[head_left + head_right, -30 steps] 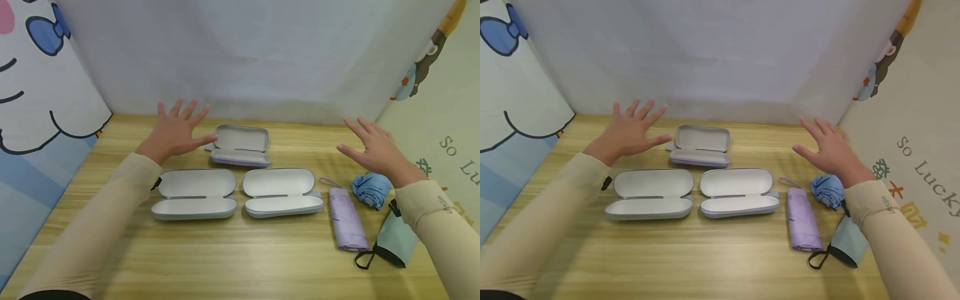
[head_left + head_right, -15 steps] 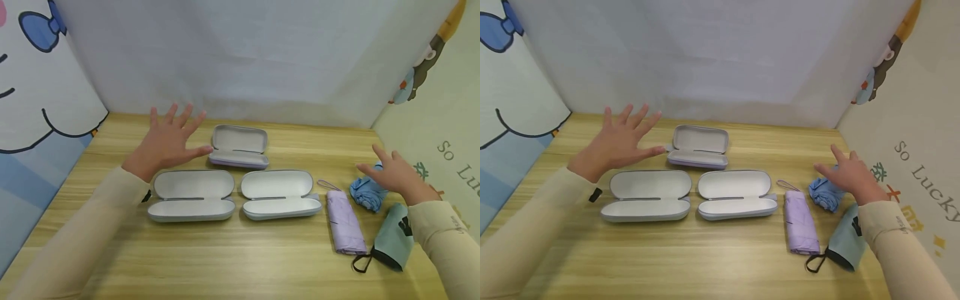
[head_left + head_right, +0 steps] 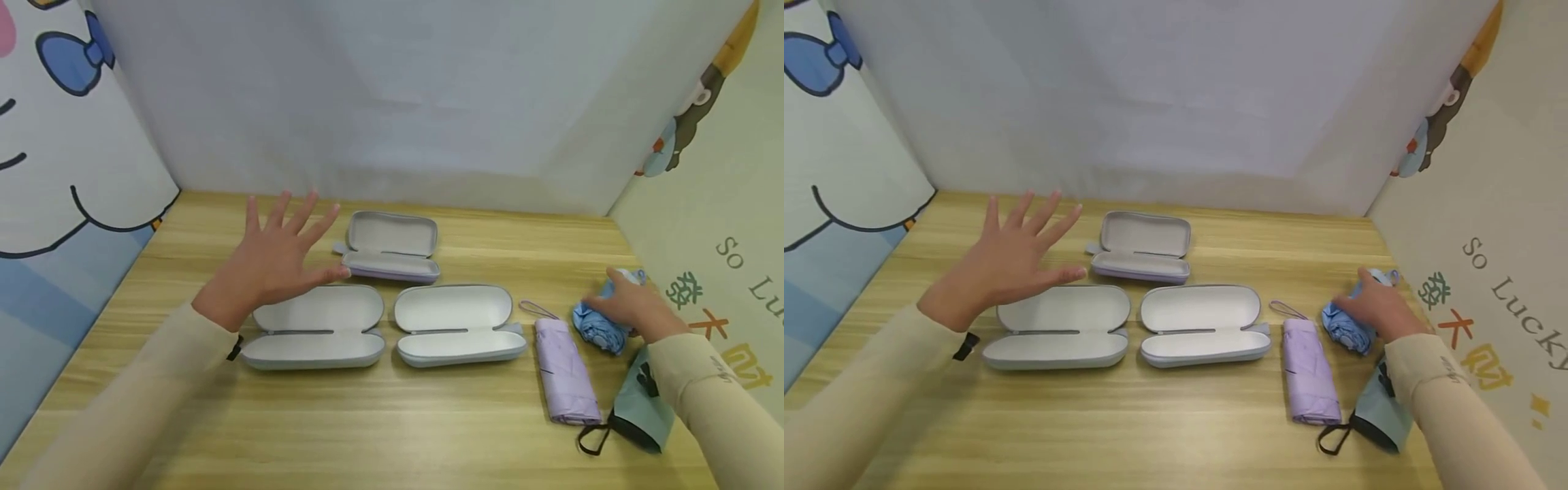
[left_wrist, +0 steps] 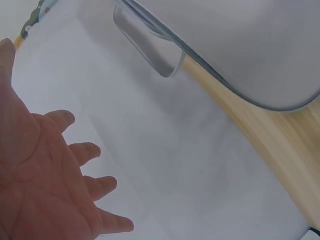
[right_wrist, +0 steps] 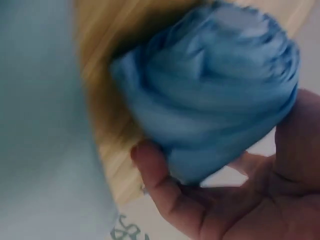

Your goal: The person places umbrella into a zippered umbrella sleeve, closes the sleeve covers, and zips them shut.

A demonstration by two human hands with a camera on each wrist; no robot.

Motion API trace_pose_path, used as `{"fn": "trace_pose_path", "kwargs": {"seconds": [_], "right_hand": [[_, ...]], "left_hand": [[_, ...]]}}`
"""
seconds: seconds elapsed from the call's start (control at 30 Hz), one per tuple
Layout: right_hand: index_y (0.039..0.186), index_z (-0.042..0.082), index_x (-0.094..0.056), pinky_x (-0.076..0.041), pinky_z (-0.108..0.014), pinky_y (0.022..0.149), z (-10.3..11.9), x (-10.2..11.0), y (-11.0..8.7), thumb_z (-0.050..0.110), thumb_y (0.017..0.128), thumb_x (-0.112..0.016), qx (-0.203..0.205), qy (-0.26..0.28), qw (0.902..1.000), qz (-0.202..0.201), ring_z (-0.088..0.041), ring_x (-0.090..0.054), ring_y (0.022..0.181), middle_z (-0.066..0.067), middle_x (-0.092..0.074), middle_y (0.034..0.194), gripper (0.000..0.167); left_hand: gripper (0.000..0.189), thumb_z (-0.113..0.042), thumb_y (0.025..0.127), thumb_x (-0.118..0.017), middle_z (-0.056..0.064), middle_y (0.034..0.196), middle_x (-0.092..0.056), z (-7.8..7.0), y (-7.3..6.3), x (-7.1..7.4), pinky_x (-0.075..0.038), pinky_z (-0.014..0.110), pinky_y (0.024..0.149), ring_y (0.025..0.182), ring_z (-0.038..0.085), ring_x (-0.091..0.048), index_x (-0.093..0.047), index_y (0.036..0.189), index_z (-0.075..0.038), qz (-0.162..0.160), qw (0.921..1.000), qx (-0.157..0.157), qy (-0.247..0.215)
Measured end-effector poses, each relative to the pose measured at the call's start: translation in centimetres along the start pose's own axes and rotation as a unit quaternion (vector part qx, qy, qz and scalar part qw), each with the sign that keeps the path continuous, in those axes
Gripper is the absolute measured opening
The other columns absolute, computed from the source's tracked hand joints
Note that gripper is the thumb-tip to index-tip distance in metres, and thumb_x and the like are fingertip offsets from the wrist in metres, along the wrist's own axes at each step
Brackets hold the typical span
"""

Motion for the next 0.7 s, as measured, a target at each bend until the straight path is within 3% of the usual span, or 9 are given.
{"fn": "trace_pose_path", "kwargs": {"seconds": [0.07, 0.13, 0.2, 0.47, 0.7], "right_hand": [[0.154, -0.019, -0.007, -0.056, -0.058, 0.08, 0.7, 0.3, 0.0, 0.038, 0.099, -0.061, 0.012, 0.006, 0.9999, -0.008, -0.061, -0.057, 0.105, -0.054, -0.026, 0.141, 0.095], [0.153, -0.019, -0.011, -0.048, -0.067, 0.092, 1.4, 0.6, -0.1, 0.029, 0.096, -0.065, 0.022, 0.001, 0.9995, -0.023, -0.068, -0.044, 0.119, -0.053, -0.027, 0.142, 0.092], [0.154, -0.018, -0.012, -0.04, -0.073, 0.098, 1.8, 0.9, -0.1, 0.025, 0.095, -0.067, 0.03, 0.0, 0.999, -0.033, -0.07, -0.039, 0.123, -0.053, -0.028, 0.142, 0.091], [0.156, -0.007, -0.016, -0.051, -0.063, 0.076, 3.1, 2.8, -1.1, 0.02, 0.091, -0.069, 0.044, 0.043, 0.9948, -0.082, -0.058, -0.056, 0.1, -0.052, -0.043, 0.126, 0.089], [0.158, 0.003, -0.028, -0.051, -0.067, 0.078, 8.4, 5.0, -3.5, 0.016, 0.088, -0.074, 0.114, 0.031, 0.9882, -0.097, -0.053, -0.055, 0.104, -0.041, -0.047, 0.135, 0.084]], "left_hand": [[0.097, -0.083, 0.093, -0.04, 0.011, 0.173, -0.004, -0.1, -0.2, -0.3, 0.012, 0.077, 0.111, 0.155, 0.048, -0.002, -0.012, 0.168, -0.028, 0.001, 1.0, 0.0, -0.003], [0.096, -0.083, 0.093, -0.04, 0.01, 0.173, -0.004, -0.2, -0.3, -0.5, 0.012, 0.076, 0.111, 0.155, 0.047, -0.001, -0.013, 0.168, -0.028, 0.002, 1.0, 0.0, -0.006], [0.096, -0.082, 0.093, -0.04, 0.01, 0.173, -0.004, -0.3, -0.4, -0.6, 0.013, 0.076, 0.111, 0.155, 0.047, -0.001, -0.012, 0.168, -0.028, 0.004, 1.0, -0.001, -0.008], [0.094, -0.082, 0.094, -0.041, 0.01, 0.172, -0.008, -1.2, -0.4, -0.7, 0.006, 0.076, 0.114, 0.155, 0.046, -0.003, -0.019, 0.167, -0.028, -0.001, 0.9996, -0.026, -0.007], [0.093, -0.081, 0.094, -0.041, 0.012, 0.171, -0.014, -2.8, -1.1, -0.4, 0.003, 0.075, 0.115, 0.155, 0.046, -0.009, -0.019, 0.167, -0.028, -0.005, 0.9984, -0.054, -0.012]]}}
Point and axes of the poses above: each hand's wrist, its own y-axis towards the middle knuckle, its own x-axis out of the back of the hand, z = x × y, the point moved 10 cm from there along y, towards the middle knuckle
